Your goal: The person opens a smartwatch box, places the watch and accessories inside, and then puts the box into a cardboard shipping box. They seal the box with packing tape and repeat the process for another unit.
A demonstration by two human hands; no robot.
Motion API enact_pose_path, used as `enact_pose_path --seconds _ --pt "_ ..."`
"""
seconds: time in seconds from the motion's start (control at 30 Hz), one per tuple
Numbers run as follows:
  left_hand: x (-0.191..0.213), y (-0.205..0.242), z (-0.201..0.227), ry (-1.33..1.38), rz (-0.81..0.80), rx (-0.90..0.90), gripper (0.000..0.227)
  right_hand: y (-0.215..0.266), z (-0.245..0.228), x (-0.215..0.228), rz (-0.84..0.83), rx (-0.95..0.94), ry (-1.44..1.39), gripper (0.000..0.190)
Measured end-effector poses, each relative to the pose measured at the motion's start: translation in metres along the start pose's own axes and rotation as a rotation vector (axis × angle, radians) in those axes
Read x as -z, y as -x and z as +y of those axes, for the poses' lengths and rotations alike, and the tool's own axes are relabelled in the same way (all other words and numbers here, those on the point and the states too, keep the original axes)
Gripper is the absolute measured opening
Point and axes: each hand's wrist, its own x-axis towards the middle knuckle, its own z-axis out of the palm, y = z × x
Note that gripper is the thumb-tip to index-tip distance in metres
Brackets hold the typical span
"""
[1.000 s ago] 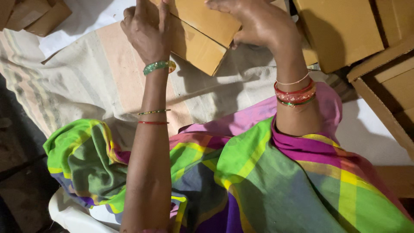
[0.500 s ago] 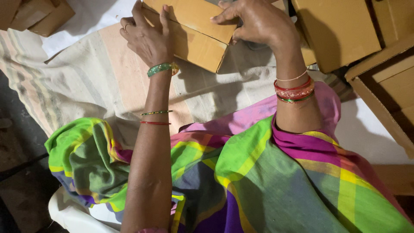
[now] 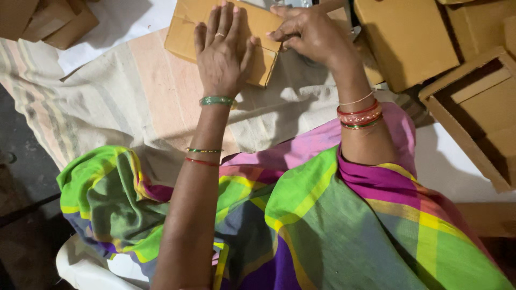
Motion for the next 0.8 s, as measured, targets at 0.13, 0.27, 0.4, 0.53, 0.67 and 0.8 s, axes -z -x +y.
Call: enact_pose_path --seconds 0.13,0.27,0.4,0.53,0.67,0.8 --pt "0.015 0.001 0.011 -0.084 -0.123 0.036 0.080 0.006 -0.006 -0.004 0.061 -0.052 0.034 0.024" --pt "0.017 -0.003 0.016 -0.097 -0.121 0.048 0.082 0.016 -0.020 -0.011 0.254 0.012 0.120 0.020" --pt "0.014 -0.002 0.015 -0.086 -0.129 0.066 0.083 0.044 -0.017 -0.005 0.567 -0.226 0.007 0.020" --pt "0.013 -0.001 0.014 -0.076 -0.128 0.079 0.082 0.081 0.003 0.009 0.725 -0.579 0.432 0.021" --pt "0.013 0.002 0.015 -0.082 -0.121 0.073 0.082 0.081 0.041 0.000 0.650 -0.747 0.125 0.031" --pt "0.014 0.000 0.016 -0.083 -0.132 0.087 0.082 0.071 0.075 -0.012 0.672 -0.553 0.679 0.039"
